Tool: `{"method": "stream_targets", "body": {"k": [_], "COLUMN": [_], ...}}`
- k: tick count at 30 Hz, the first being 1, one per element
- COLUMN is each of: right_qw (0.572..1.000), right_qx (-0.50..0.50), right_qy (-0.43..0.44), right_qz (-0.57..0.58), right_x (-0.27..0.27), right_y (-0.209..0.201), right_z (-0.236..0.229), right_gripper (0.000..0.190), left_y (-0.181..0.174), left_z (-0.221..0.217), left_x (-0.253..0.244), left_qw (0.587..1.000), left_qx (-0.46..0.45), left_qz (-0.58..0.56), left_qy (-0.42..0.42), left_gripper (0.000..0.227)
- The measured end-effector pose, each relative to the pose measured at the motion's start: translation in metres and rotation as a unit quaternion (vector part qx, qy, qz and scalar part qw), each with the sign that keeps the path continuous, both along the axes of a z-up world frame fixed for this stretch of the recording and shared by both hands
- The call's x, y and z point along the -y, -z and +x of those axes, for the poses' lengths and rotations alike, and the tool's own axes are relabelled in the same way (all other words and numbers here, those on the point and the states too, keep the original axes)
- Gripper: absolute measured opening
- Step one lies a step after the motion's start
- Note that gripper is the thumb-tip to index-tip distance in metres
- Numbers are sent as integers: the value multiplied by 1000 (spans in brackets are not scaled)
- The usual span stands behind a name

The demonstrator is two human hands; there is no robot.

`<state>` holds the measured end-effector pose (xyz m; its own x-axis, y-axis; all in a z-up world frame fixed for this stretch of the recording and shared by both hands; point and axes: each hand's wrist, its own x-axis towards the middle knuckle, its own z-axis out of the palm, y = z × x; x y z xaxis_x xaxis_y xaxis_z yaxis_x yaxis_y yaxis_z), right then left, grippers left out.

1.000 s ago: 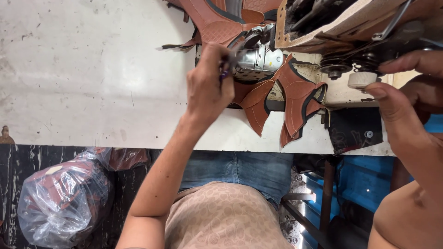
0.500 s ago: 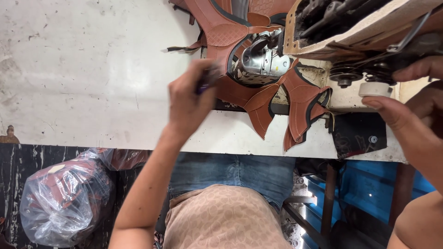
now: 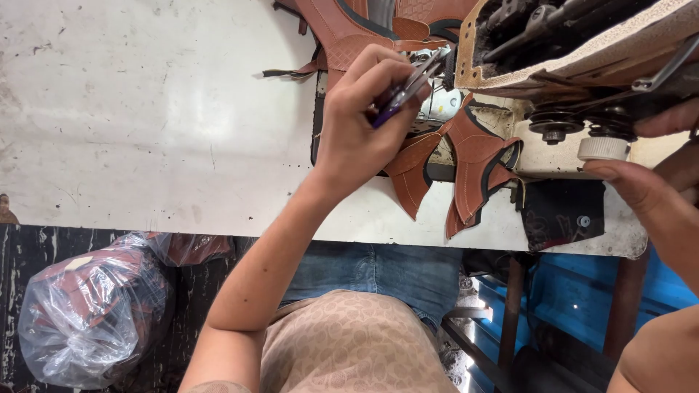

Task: Sewing together leather components to form shoe uppers using an industrial sewing machine.

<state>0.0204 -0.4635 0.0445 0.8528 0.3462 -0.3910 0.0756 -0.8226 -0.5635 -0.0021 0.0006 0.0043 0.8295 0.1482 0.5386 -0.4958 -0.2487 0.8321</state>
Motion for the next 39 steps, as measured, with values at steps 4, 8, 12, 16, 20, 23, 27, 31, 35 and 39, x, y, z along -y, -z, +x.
{"method": "stream_targets", "body": {"k": [4, 8, 12, 16, 20, 23, 27, 31, 35, 39], "right_qw": [992, 981, 987, 995, 985, 993, 980, 999, 998, 990], "right_qx": [12, 172, 13, 91, 122, 65, 114, 34, 48, 89], "right_qy": [122, -28, 143, -32, -119, -89, -157, -31, -37, -105], "right_qz": [10, 89, 71, 21, -6, 39, 35, 1, -7, 35], "right_x": [-32, -66, -55, -29, -30, -49, -50, -32, -22, -13], "right_y": [-8, -35, -22, -16, -20, -34, -35, -15, -8, -1], "right_z": [0, -11, -3, -8, -11, -7, -9, -1, 2, 2], "right_gripper": [39, 34, 39, 36, 39, 42, 44, 46, 46, 45], "left_y": [5, 22, 15, 19, 45, 66, 91, 104, 121, 176], "left_z": [0, 7, 12, 7, 4, 4, -12, -48, -97, -173], "left_x": [3, 9, 19, 22, 20, 0, -48, -100, -165, -267], "left_qw": [938, 992, 994, 984, 976, 972, 960, 920, 849, 785], "left_qx": [-82, -19, 24, 36, 24, -2, -41, -92, -165, -233], "left_qz": [-276, -66, 106, 154, 172, 172, 200, 270, 366, 403], "left_qy": [193, 104, -23, -86, -130, -160, -190, -268, -343, -409], "left_gripper": [4, 15, 31, 34, 26, 19, 16, 15, 15, 19]}}
